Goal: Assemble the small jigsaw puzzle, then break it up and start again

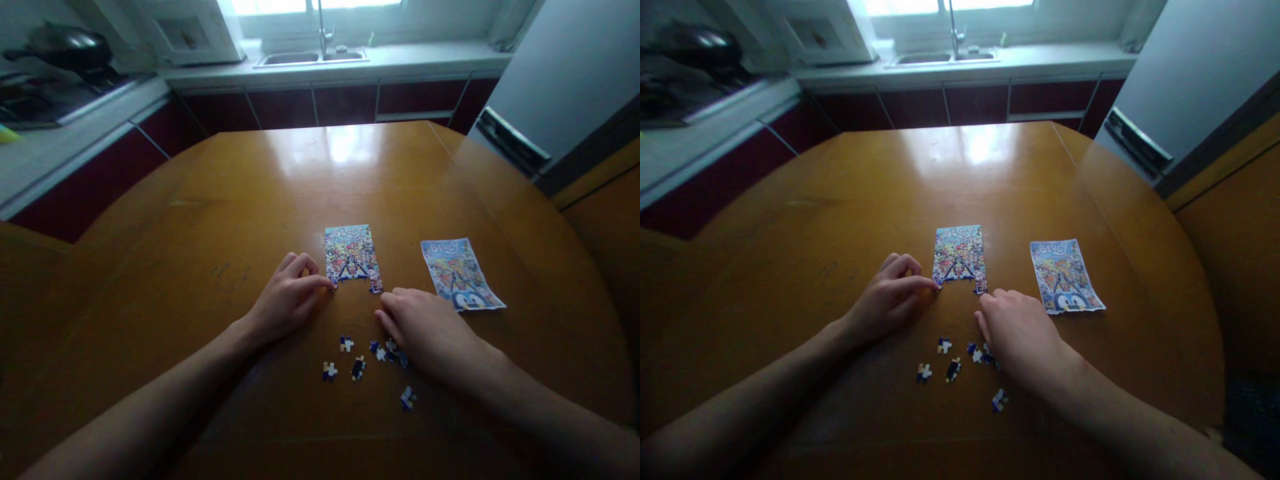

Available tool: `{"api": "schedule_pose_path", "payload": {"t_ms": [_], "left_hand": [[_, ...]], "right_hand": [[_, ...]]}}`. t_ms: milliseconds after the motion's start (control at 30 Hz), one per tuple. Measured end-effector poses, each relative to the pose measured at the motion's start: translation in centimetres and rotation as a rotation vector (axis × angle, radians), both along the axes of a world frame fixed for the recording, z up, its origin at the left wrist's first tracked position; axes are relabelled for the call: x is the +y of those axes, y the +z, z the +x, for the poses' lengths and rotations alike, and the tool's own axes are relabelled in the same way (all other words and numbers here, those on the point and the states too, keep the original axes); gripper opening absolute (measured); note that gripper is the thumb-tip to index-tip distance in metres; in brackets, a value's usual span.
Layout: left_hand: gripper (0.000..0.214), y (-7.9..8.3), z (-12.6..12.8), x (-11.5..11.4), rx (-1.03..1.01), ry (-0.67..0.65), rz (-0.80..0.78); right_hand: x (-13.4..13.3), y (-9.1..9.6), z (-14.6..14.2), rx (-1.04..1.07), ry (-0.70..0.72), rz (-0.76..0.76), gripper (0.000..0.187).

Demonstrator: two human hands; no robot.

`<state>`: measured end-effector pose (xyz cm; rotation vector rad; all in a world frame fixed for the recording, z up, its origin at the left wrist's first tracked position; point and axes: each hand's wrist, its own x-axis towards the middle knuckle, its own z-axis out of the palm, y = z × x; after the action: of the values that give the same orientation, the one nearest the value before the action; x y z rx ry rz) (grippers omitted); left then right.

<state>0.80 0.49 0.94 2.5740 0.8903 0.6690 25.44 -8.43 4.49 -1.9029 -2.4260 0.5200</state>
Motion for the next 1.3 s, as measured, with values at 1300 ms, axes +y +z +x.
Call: {"api": "schedule_pose_path", "payload": {"t_ms": [1300], "left_hand": [[0.017, 0.8, -0.7, -1.4, -0.021, 0.077, 0.075]], "right_hand": [[0.5, 0.0, 0.7, 0.078, -0.031, -0.057, 0.023]]}}
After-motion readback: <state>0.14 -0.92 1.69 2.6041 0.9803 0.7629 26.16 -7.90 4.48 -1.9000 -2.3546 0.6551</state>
